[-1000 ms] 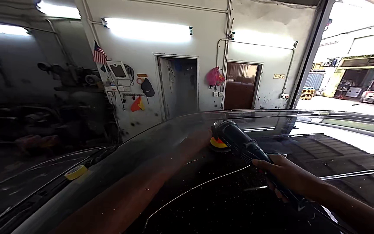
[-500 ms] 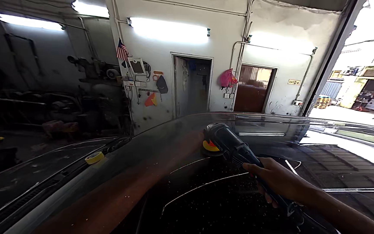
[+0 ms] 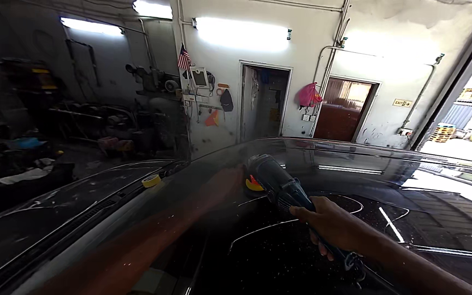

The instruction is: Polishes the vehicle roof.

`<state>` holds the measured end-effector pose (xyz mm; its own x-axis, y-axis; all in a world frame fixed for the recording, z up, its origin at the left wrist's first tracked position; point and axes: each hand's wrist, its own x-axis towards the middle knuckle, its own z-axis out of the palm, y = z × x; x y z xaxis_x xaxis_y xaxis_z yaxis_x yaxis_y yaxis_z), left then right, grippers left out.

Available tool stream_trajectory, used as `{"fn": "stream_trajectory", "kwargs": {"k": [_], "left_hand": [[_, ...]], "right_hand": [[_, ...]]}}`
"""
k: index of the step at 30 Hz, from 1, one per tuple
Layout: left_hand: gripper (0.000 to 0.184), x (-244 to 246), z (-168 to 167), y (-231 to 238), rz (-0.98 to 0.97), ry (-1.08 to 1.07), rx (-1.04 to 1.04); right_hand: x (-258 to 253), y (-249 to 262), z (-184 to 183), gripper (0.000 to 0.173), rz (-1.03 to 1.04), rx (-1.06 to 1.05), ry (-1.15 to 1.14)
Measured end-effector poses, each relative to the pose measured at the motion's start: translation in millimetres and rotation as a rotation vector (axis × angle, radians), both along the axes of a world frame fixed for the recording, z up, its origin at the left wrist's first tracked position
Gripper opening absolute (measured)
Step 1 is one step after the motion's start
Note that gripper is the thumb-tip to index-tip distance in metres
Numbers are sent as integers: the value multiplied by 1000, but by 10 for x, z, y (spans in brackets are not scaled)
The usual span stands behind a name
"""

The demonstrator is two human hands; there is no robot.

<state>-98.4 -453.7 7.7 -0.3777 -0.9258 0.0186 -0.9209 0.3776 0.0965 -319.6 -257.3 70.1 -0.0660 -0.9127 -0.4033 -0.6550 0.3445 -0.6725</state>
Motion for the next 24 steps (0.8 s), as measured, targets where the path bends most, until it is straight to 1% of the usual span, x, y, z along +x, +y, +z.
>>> {"fn": "stream_trajectory", "kwargs": {"k": [7, 11, 13, 15, 18, 24], "left_hand": [[45, 440, -123, 278, 125, -44, 44], [44, 644, -204, 465, 128, -42, 49], [43, 667, -159, 547, 132, -41, 83], [41, 637, -102, 606, 137, -50, 110], [43, 516, -31, 633, 139, -70, 110], [41, 29, 134, 531, 57, -127, 59]], "right_hand": [[321, 57, -48, 48, 84, 30, 54], [411, 185, -86, 49, 140, 28, 62], [425, 237, -96, 50, 154, 24, 64], [400, 264, -116, 50, 160, 20, 60], [309, 290, -124, 51, 149, 13, 61], [-53, 379, -136, 51, 53, -23, 19]]}}
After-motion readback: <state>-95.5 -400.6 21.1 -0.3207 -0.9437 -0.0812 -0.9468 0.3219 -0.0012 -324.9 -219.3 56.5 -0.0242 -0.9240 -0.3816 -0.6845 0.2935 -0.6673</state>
